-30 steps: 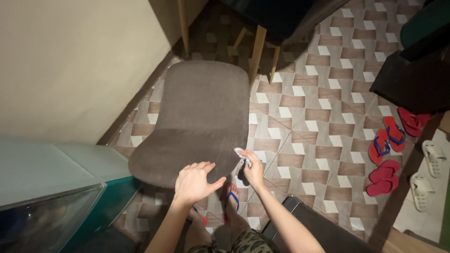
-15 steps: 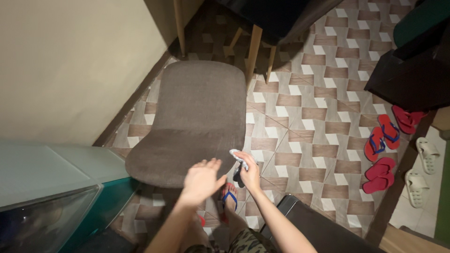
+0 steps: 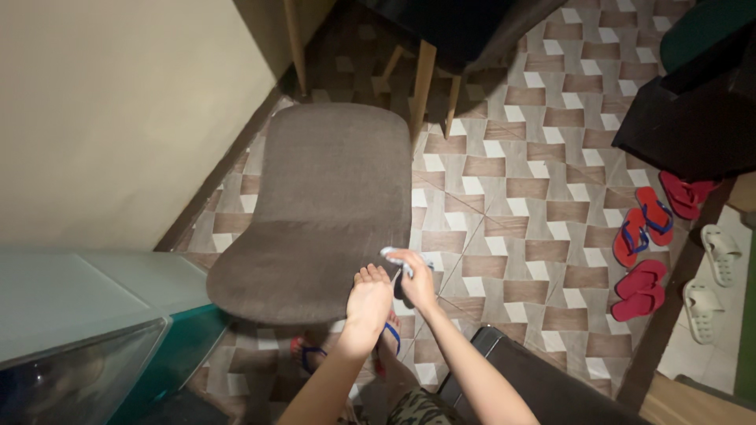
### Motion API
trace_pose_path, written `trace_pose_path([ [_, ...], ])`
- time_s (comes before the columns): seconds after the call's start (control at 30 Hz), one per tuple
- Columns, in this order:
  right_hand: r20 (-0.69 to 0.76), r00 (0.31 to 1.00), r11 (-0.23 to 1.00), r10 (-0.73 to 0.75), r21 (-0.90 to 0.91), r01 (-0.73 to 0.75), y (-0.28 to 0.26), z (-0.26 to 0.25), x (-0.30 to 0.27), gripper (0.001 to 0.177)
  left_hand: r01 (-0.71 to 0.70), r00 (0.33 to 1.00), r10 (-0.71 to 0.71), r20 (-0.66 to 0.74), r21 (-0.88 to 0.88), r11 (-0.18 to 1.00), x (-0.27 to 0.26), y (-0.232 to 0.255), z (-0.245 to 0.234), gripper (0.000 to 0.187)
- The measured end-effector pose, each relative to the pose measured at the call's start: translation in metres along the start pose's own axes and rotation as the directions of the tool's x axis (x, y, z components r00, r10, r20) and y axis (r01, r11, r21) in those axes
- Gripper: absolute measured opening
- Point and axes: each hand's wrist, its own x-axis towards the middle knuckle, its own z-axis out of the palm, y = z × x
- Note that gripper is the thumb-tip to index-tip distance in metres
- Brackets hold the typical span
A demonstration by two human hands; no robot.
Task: The person wipes the backrest and seat of two brown upholstered chairs using a light-colored cloth. They move from one chair to the next, cleaning the back and then the seat surfaces.
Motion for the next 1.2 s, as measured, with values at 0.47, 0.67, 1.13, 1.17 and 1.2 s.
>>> trace_pose_path([
  [0.47,0.030,0.996,0.996,0.083,-0.035,-0.082,0.074,0.005,0.024,0.060,-0.049,0.999,0.048,0.016,0.011,0.999,-0.007,-0.006,-0.027,0.043],
  [0.67,0.069,0.991,0.993,0.117,-0.008,-0.117,0.080,0.006,0.022,0.051,-0.063,0.996,0.063,0.069,-0.002,0.998,-0.008,-0.005,-0.024,0.046],
  [1.13,-0.049,0.951,0.952,0.304,0.049,-0.302,0.095,0.011,0.008,0.063,-0.058,0.985,0.064,0.158,-0.043,0.997,-0.008,-0.007,-0.040,0.048],
  [1.17,-0.040,0.938,0.939,0.344,0.025,-0.343,0.090,0.010,0.013,0.065,-0.051,0.987,0.057,0.152,-0.044,0.998,-0.009,-0.007,-0.040,0.048],
  [1.2,-0.008,0.959,0.958,0.284,0.038,-0.284,0.083,0.010,0.016,0.064,-0.044,0.988,0.050,0.144,-0.045,0.998,-0.008,-0.007,-0.039,0.047],
])
